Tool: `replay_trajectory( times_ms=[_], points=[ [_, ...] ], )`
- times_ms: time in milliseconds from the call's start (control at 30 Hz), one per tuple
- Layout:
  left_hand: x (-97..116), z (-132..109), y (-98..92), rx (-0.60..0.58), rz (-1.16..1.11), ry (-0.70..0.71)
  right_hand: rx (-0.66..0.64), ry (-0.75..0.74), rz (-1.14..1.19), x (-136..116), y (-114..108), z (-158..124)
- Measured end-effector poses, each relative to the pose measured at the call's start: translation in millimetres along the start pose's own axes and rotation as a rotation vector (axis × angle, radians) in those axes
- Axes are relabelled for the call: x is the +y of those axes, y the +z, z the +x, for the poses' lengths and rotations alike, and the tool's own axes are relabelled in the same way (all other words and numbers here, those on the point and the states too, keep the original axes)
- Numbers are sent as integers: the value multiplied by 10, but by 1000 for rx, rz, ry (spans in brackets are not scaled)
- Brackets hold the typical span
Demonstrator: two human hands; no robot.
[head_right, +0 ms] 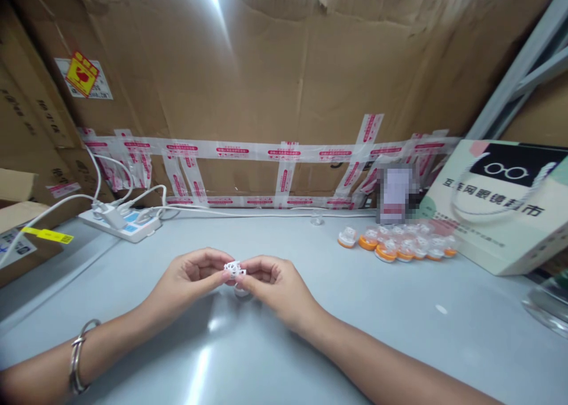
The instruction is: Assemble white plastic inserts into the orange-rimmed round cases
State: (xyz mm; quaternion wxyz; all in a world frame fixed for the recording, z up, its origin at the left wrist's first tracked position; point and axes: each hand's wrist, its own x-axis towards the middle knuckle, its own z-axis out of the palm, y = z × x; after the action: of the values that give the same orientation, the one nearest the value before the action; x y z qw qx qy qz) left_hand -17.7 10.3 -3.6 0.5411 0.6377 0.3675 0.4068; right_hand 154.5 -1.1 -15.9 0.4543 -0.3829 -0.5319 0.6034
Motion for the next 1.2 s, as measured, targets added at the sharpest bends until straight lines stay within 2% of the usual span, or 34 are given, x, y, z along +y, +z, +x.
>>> replay_trajectory(
  times_ms=[67, 200, 300, 433, 633, 833, 1200],
  points=[
    [-18, -8, 0, 3, 128, 82, 7, 21, 31, 7, -8, 3],
    [-42, -18, -11, 39, 490, 335, 15, 83, 98, 33, -22, 5],
    [-57, -15, -29, 40, 578, 449, -3, 134, 158, 38, -23, 6],
    [-72, -19, -58, 46, 604, 472, 11, 166, 217, 35, -26, 13],
    [-68, -11, -82, -12, 607, 470, 17, 198, 226, 25, -35, 20],
    [-58, -11, -85, 31, 610, 465, 22, 214, 205, -23, -34, 5],
    [-93, 3, -92, -62, 675, 557, 22, 221, 225, -1, -44, 6]
  ],
)
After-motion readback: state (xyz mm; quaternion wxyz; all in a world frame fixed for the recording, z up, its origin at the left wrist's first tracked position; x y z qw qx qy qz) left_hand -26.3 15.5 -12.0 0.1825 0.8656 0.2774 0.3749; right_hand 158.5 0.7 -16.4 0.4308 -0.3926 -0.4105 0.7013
